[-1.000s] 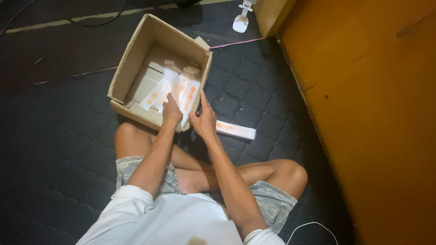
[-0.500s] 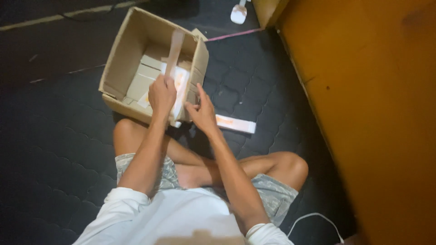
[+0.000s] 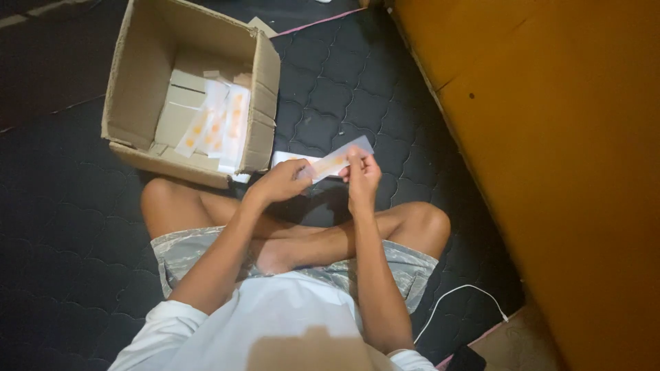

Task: A person sitting on the floor takes individual thin strips with orange markings from a cardboard box, inspects them, and organizes them.

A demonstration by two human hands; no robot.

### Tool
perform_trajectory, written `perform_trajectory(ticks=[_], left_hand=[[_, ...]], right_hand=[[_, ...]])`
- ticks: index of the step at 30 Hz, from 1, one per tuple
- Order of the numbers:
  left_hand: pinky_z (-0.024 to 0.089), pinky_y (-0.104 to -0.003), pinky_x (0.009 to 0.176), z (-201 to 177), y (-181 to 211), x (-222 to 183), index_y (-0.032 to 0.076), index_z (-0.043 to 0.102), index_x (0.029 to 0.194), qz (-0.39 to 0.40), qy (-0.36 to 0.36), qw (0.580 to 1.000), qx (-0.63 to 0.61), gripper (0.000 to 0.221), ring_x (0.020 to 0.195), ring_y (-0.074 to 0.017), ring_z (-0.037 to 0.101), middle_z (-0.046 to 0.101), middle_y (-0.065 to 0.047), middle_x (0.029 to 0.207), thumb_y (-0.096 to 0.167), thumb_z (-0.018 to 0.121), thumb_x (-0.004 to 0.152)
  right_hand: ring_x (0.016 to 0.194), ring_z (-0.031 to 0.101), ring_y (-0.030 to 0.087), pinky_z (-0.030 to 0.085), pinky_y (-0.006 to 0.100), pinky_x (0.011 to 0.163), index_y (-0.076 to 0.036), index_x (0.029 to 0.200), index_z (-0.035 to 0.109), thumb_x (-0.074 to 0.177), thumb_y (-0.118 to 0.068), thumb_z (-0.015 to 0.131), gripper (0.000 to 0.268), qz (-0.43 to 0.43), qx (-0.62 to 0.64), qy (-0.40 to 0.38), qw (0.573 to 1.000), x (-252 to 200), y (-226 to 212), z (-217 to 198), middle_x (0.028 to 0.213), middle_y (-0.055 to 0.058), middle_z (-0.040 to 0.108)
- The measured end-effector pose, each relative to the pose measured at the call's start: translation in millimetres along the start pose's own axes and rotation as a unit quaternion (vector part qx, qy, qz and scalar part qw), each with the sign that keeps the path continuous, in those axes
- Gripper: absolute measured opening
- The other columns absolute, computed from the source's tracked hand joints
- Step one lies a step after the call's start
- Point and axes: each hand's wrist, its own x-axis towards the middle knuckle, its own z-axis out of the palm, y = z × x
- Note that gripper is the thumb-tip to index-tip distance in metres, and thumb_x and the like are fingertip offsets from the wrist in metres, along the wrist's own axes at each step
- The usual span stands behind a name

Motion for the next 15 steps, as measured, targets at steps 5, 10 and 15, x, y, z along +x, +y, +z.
perform_trajectory(ticks=[5, 10, 15], left_hand=[[0.055, -0.033, 0.054, -36, 19, -10, 0.005, 0.073, 0.102, -0.048, 0.039, 0.992, -0.111, 0.015, 0.070, -0.0254, 0.071, 0.073, -0.016, 0.083, 0.013, 0.071, 0.090], [0.052, -0.026, 0.052, -59, 26, -16, 0.000, 0.070, 0.105, -0.015, 0.146, 0.974, -0.170, 0.021, 0.058, -0.0131, 0.062, 0.070, -0.011, 0.078, 0.007, 0.075, 0.086], [0.048, -0.022, 0.041, -60, 21, -17, 0.006, 0.071, 0.103, 0.015, 0.173, 0.970, -0.169, 0.013, 0.053, -0.0108, 0.063, 0.067, -0.007, 0.073, 0.009, 0.075, 0.091]], right_hand=[[0.050, 0.062, 0.011, 0.050, 0.018, 0.047, -0.012, 0.097, 0.066, 0.096, -0.025, 0.072, 0.014, 0.014, 0.046, 0.021, 0.999, 11, -9, -11, 0.065, 0.006, 0.068], [0.057, 0.071, 0.013, 0.057, 0.017, 0.048, -0.010, 0.096, 0.066, 0.093, -0.014, 0.074, 0.009, 0.000, 0.097, 0.023, 0.995, 6, -15, -19, 0.074, 0.002, 0.067], [0.058, 0.072, 0.016, 0.059, 0.019, 0.047, -0.010, 0.097, 0.066, 0.092, -0.014, 0.074, 0.011, -0.002, 0.120, 0.018, 0.993, 3, -14, -24, 0.077, 0.005, 0.067]])
